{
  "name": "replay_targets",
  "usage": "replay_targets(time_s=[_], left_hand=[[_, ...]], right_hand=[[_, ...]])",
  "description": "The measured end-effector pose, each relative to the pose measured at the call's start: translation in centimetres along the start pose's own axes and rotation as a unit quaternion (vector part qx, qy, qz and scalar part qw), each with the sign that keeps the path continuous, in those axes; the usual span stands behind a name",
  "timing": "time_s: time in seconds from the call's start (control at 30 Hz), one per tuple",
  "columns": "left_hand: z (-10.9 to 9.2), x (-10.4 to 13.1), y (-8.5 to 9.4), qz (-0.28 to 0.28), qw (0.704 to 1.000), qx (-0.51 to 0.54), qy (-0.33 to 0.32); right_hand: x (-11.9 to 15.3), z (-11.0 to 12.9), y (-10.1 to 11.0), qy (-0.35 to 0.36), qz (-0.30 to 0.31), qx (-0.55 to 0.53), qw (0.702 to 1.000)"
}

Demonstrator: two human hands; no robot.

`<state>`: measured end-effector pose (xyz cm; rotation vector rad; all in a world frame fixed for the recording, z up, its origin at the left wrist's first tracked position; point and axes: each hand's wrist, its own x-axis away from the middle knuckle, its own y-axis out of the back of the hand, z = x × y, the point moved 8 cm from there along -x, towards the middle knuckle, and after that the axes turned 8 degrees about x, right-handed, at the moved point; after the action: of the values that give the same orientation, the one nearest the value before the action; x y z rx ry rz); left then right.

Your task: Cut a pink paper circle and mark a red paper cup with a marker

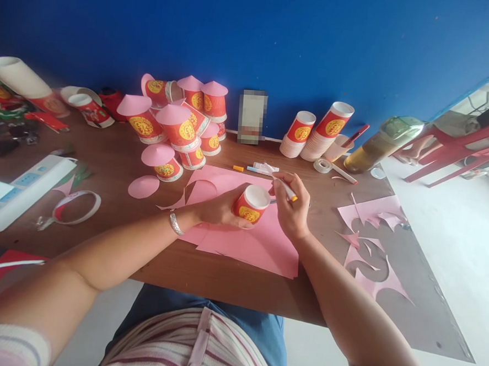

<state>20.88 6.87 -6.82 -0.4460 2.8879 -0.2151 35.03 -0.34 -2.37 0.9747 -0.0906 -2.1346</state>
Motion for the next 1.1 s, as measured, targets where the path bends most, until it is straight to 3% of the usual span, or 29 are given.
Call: replay_targets(time_s=[0.13, 0.3, 0.43, 0.57, 0.77, 0.9, 1.0, 1.1], left_hand=[[0.0, -0.2, -0.6, 0.023, 1.0, 0.0, 0.0], [-0.3, -0.5, 0.1, -0.004, 0.998, 0.06, -0.011], [-0.2, -0.7, 1.4, -0.059, 0.992, 0.115, -0.007], [-0.1, -0.7, 2.6, -0.113, 0.991, 0.072, -0.014], [-0.1, -0.5, 2.9, -0.114, 0.993, -0.022, -0.011], [-0.1, 0.0, 3.4, -0.111, 0.994, 0.003, 0.015], [-1.3, -0.2, 5.1, -0.152, 0.987, 0.032, -0.044], [-1.9, -0.7, 8.6, -0.263, 0.963, -0.022, -0.055]], right_hand=[[0.1, -1.9, -0.7, -0.104, 0.003, -0.1, 0.99], [0.1, -3.1, -0.9, -0.154, -0.002, -0.119, 0.981], [0.1, -3.3, -0.9, -0.159, -0.001, -0.14, 0.977], [0.0, -2.8, -0.8, -0.128, 0.003, -0.13, 0.983], [0.1, -3.0, -1.2, -0.125, 0.016, -0.124, 0.984], [0.0, -3.5, -1.3, -0.139, 0.018, -0.12, 0.983], [-0.1, -4.1, -1.3, -0.149, 0.019, -0.103, 0.983], [-0.3, -4.9, -1.2, -0.161, 0.012, -0.078, 0.984]])
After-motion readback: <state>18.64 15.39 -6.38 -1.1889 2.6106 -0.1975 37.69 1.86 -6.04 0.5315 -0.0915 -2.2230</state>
